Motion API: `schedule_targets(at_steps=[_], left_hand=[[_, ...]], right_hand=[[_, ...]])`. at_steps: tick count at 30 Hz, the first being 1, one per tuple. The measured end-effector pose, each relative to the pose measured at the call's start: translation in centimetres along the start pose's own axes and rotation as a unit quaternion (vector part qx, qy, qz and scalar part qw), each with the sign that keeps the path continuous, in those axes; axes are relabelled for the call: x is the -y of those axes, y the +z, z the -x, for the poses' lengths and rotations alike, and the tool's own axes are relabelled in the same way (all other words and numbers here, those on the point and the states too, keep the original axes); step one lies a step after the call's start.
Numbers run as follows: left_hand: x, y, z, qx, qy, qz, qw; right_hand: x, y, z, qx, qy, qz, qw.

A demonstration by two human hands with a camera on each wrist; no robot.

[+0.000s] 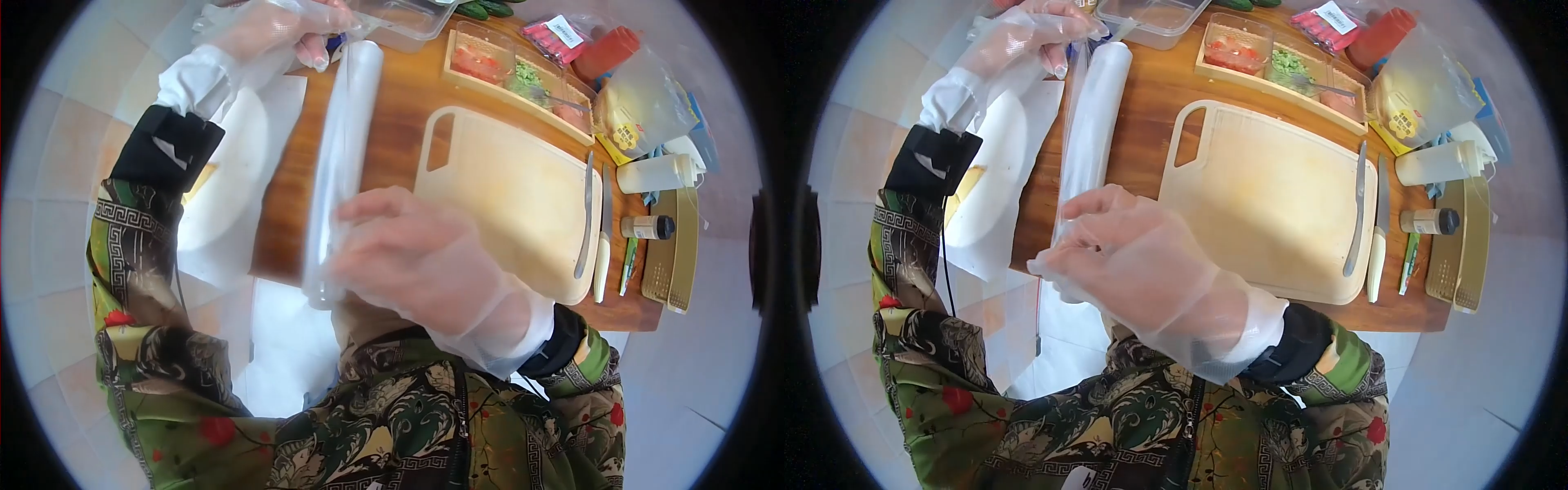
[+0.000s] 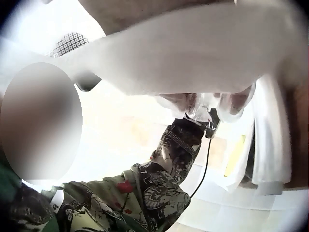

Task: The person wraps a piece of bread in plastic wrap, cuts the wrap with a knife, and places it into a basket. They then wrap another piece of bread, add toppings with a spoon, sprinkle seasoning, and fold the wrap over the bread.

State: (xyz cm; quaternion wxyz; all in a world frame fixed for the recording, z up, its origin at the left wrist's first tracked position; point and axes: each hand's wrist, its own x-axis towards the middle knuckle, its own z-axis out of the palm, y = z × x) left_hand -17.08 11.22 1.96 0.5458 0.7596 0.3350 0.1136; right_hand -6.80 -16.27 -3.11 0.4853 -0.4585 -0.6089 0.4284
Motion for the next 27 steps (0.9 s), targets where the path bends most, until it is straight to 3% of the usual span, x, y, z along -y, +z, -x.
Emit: schedule_targets(at_steps=[1,5,7,11,13,17,19,22,25,27], left_hand=[[-0.1,0.0,0.1,-0.003,0.022,0.038,0.999],[-1.3,0.3,0.8,-0.012,0.022,0.093,0.995],[-1.4,0.4,0.7,-0.014,0.029,0.094,0.995],[-2.3,0.7,0.8,-0.019,0.044,0.092,0.995],[-2.9,0.7,0.9,-0.022,0.052,0.09,0.994],[-3.8,0.4,1.0,-0.025,0.07,0.087,0.993],[-4.1,0.2,1.0,-0.073,0.06,0.085,0.992],[-3.7,-0.1,0.9,-0.023,0.103,0.187,0.977],[-3.9,-0.4,1.0,-0.03,0.104,0.153,0.982],[-4.2,-0.7,0.9,-0.035,0.103,0.118,0.987]], right_hand=[[-0.2,0.0,-0.1,0.028,-0.066,0.024,0.997],[0.5,0.0,-0.4,0.018,-0.111,0.073,0.991],[1.4,-0.6,-0.7,0.028,-0.177,0.175,0.968],[2.1,-0.3,-1.0,0.028,-0.17,0.176,0.969],[1.6,0.6,-1.5,-0.025,-0.168,0.082,0.982],[3.1,0.5,-2.4,-0.026,-0.155,0.13,0.979],[4.2,0.6,-2.7,-0.042,-0.089,0.01,0.995],[4.5,1.1,-3.0,-0.039,-0.082,-0.006,0.996],[3.7,2.3,-2.7,-0.057,-0.084,-0.08,0.992],[4.0,1.9,-2.9,-0.053,-0.082,-0.039,0.994]])
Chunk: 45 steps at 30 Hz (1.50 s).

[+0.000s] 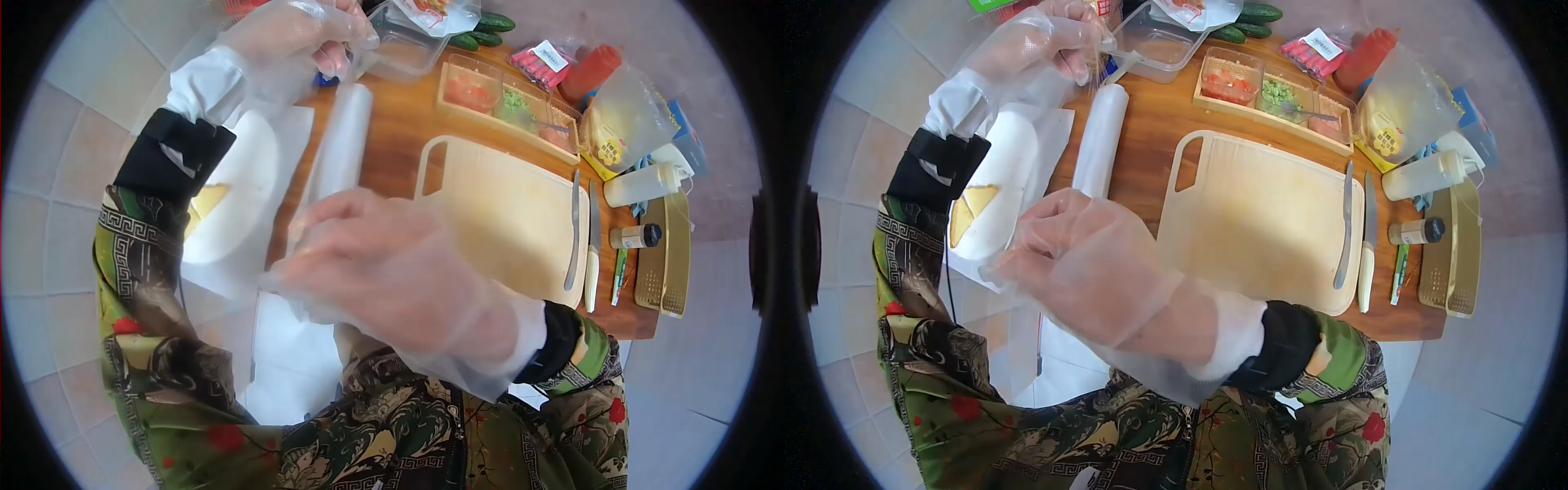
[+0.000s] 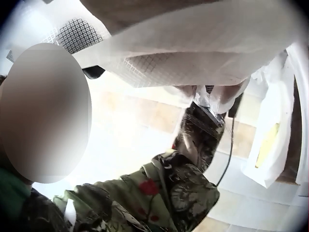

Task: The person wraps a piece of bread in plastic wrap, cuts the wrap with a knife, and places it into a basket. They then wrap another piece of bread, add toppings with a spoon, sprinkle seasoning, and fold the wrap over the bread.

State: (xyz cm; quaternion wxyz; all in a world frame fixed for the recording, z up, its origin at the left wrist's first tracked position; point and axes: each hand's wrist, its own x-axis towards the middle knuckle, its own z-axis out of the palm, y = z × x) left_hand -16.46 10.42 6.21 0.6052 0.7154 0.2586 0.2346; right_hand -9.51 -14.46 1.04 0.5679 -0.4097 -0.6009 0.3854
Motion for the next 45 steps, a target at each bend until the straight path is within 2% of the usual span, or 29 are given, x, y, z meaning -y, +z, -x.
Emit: schedule_targets(at_steps=[2,4,7,11,13,14,16,17,18,19,20,22,23,24,25,29,31,35,38,41,42,43,44,45], left_hand=[[-0.1,0.0,-0.2,-0.001,-0.001,-0.033,0.999],[-0.4,0.0,-0.4,0.0,0.002,-0.066,0.998],[-1.4,-0.7,-0.3,0.014,0.019,-0.053,0.998],[-1.1,-0.3,-1.1,0.009,-0.006,-0.052,0.999],[-1.0,0.0,-1.3,0.082,-0.01,0.052,0.995],[-0.9,0.2,-1.3,0.082,-0.009,0.054,0.995],[-0.6,0.1,-1.7,0.006,0.017,0.032,0.999],[-0.5,0.2,-2.0,0.005,0.02,0.034,0.999],[0.0,0.2,-2.7,0.005,0.05,0.043,0.998],[0.2,0.2,-3.0,0.005,0.081,0.051,0.995],[0.2,0.2,-3.2,0.002,0.085,0.053,0.995],[-0.3,0.2,-3.4,0.03,0.073,0.008,0.997],[-0.6,0.1,-3.3,0.025,0.073,0.007,0.997],[-0.8,0.1,-3.2,0.03,0.061,0.036,0.997],[-1.0,0.1,-3.2,0.035,0.05,0.065,0.996],[-0.6,-0.1,-3.6,0.051,0.1,0.069,0.991],[-1.0,-0.1,-3.5,0.004,0.086,0.079,0.993],[-2.4,-0.3,-3.0,0.007,0.091,0.05,0.995],[-3.2,-0.8,-2.1,0.005,0.089,0.015,0.996],[-4.3,0.5,-1.6,0.015,0.085,-0.02,0.996],[-4.5,1.0,-1.5,0.02,0.081,-0.03,0.996],[-4.5,1.9,-0.7,0.027,0.077,-0.04,0.996],[-4.6,1.9,-0.9,0.034,0.072,-0.05,0.996],[-4.8,2.9,-0.7,0.041,0.068,-0.061,0.995]], right_hand=[[0.6,-0.5,-0.6,0.007,0.002,0.041,0.999],[1.7,-1.0,-1.7,0.004,-0.055,0.081,0.995],[1.8,-0.5,-2.6,-0.016,-0.11,0.067,0.992],[1.9,-0.2,-3.4,-0.016,-0.076,0.099,0.992],[0.9,-0.9,-4.0,-0.006,-0.186,0.172,0.967],[0.7,-1.2,-4.2,-0.005,-0.185,0.174,0.967],[0.8,-1.7,-4.7,0.005,-0.254,0.242,0.936],[1.6,-2.1,-4.6,0.007,-0.255,0.245,0.935],[3.7,-2.3,-4.5,0.024,-0.036,0.14,0.989],[4.8,-2.6,-4.5,0.038,0.186,0.028,0.981],[4.5,-3.0,-4.5,0.041,0.185,0.032,0.981],[3.7,-3.5,-4.8,0.106,0.058,0.145,0.982],[4.2,-3.4,-4.9,0.111,0.056,0.144,0.982],[5.5,-3.0,-5.0,0.057,0.153,0.066,0.984],[6.2,-2.7,-5.1,0.0,0.247,-0.012,0.969],[6.0,-2.4,-4.9,0.005,0.222,0.042,0.974],[5.5,-2.0,-5.0,-0.003,0.228,-0.009,0.974],[7.1,-1.8,-5.6,-0.033,0.24,-0.052,0.969],[7.4,-2.4,-5.6,-0.002,0.223,-0.016,0.975],[7.0,-3.7,-4.9,-0.027,0.177,-0.053,0.983],[6.0,-4.3,-4.2,0.012,0.062,0.029,0.998],[5.6,-4.7,-3.5,0.05,-0.052,0.11,0.991],[6.0,-4.9,-2.5,0.044,-0.048,0.109,0.992],[7.0,-4.7,-1.6,-0.033,0.065,0.018,0.997]])
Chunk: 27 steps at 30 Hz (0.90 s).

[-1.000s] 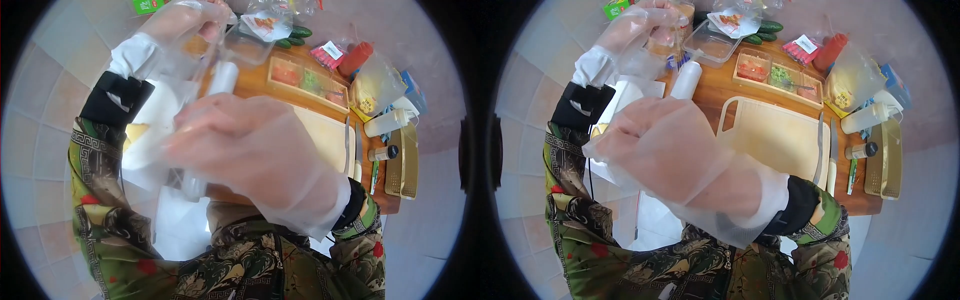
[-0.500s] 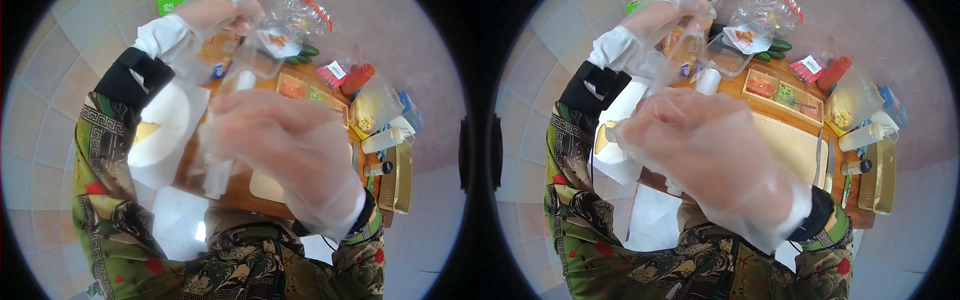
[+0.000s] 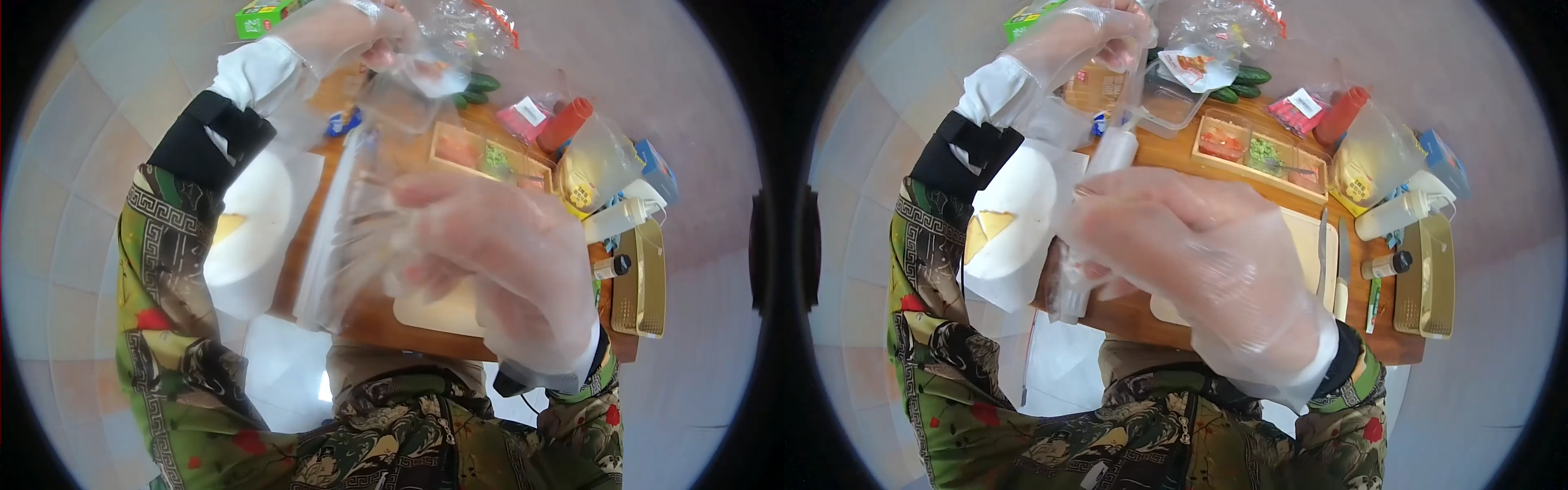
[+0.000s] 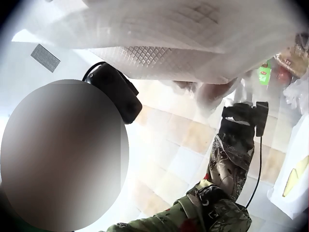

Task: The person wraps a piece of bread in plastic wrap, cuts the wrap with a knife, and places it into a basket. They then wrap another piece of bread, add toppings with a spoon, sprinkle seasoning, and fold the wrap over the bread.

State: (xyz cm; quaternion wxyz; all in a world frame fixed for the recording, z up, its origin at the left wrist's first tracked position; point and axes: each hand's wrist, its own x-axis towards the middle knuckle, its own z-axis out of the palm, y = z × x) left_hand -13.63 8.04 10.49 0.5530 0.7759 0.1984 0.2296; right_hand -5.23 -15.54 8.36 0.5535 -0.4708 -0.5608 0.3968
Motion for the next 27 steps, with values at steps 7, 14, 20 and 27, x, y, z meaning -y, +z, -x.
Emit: schedule_targets(at_steps=[7,14,20,27], left_hand=[[-1.5,4.6,-3.4,0.073,-0.018,-0.07,0.995],[3.2,13.3,-10.1,0.097,0.094,-0.172,0.976],[4.3,19.4,-10.2,0.15,0.093,-0.296,0.939],[10.5,23.4,-10.2,0.143,0.353,-0.471,0.796]], right_hand=[[-0.7,-3.6,6.3,-0.182,0.081,-0.103,0.975],[-0.4,-9.3,13.0,-0.253,0.193,-0.108,0.942],[-2.1,-13.8,17.2,-0.225,0.389,-0.126,0.884],[-3.7,-16.1,18.2,-0.122,0.502,-0.032,0.856]])
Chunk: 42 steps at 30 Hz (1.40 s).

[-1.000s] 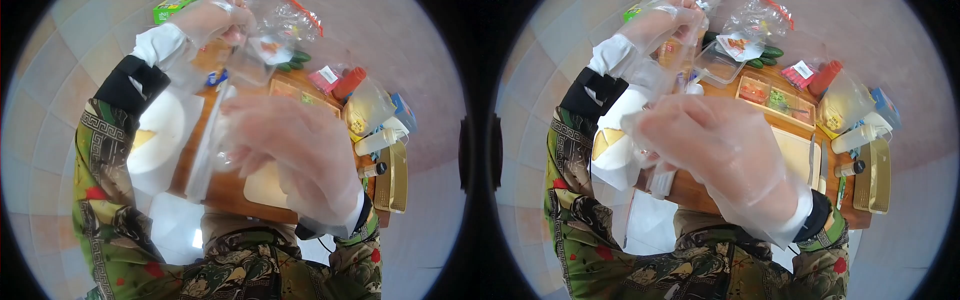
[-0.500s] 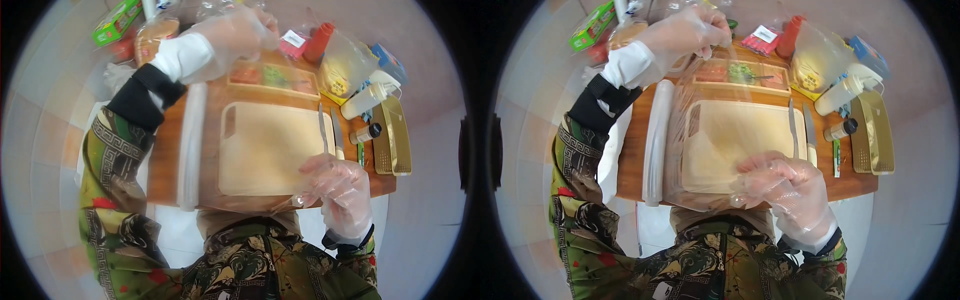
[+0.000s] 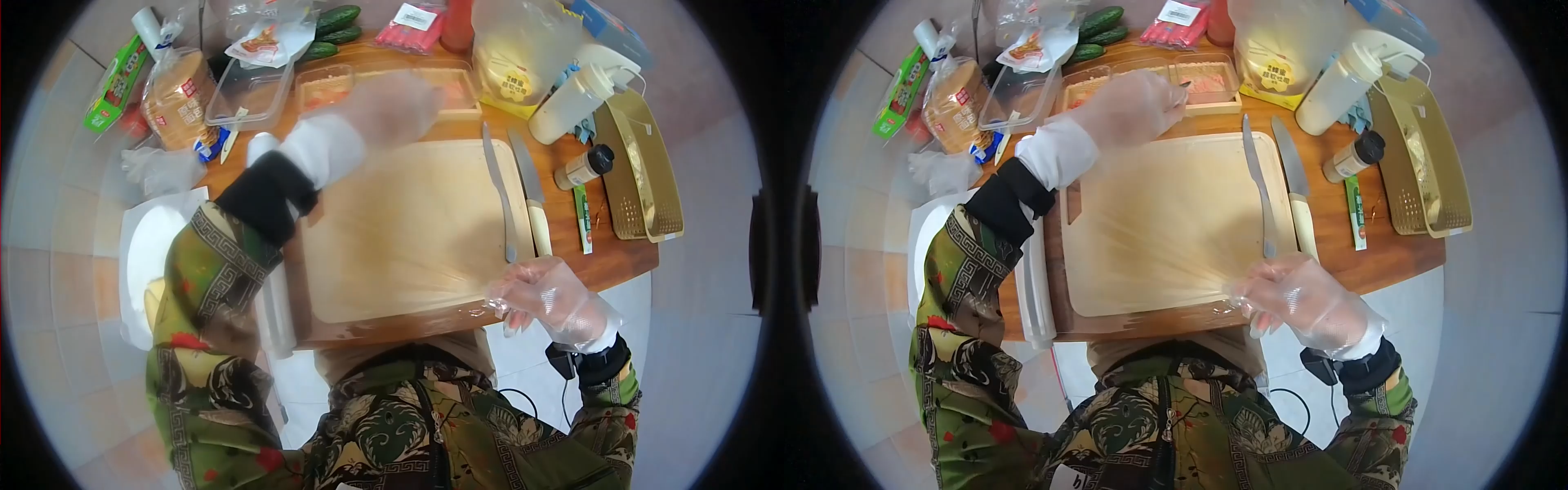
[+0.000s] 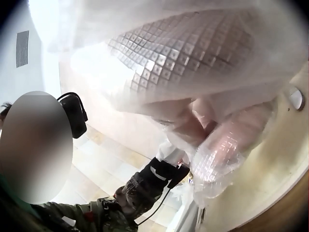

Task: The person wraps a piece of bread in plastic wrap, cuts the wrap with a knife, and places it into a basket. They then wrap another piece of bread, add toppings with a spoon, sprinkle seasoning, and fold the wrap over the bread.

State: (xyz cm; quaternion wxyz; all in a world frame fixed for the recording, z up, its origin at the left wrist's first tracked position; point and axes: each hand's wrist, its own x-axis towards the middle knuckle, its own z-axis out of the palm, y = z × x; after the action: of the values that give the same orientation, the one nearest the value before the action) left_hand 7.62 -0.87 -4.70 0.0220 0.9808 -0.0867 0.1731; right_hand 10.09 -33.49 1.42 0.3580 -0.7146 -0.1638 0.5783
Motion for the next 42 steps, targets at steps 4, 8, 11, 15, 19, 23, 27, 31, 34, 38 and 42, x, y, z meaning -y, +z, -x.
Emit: schedule_targets(at_steps=[4,8,11,15,19,23,27,31,34,38,42], left_hand=[[-0.9,1.0,-0.1,0.111,-0.066,0.027,0.991],[-1.2,1.8,0.4,0.127,-0.099,0.075,0.984],[-1.6,2.2,0.6,0.145,-0.116,0.08,0.979],[-2.0,2.7,1.1,0.142,-0.114,0.076,0.98],[-1.7,3.0,1.5,0.148,-0.096,0.074,0.981],[-1.5,3.8,1.7,0.099,-0.088,0.091,0.987],[-2.1,3.2,1.4,0.097,-0.103,0.075,0.987],[-2.0,3.3,1.1,0.101,-0.114,0.057,0.987],[-1.9,3.4,1.0,0.099,-0.149,0.084,0.98],[-1.1,4.6,0.7,0.052,-0.108,0.053,0.991],[-2.4,3.9,-0.3,0.061,-0.137,0.018,0.989]], right_hand=[[-0.5,-0.4,-1.0,0.019,0.018,0.053,0.998],[-1.1,-0.1,-1.8,0.02,0.013,0.1,0.995],[-1.1,-0.1,-2.5,0.011,0.01,0.217,0.976],[0.0,0.1,-2.6,-0.019,-0.073,0.423,0.903],[-0.1,-0.6,-2.2,0.007,-0.228,0.617,0.754],[1.3,-1.1,-2.8,-0.067,-0.292,0.664,0.685],[2.9,0.7,-6.4,-0.164,-0.253,0.552,0.778],[2.3,1.3,-11.3,-0.187,-0.295,0.489,0.799],[3.5,1.3,-11.7,-0.151,-0.225,0.513,0.815],[0.8,0.0,-14.3,-0.16,-0.348,0.488,0.785],[1.6,0.1,-13.8,-0.13,-0.262,0.543,0.787]])
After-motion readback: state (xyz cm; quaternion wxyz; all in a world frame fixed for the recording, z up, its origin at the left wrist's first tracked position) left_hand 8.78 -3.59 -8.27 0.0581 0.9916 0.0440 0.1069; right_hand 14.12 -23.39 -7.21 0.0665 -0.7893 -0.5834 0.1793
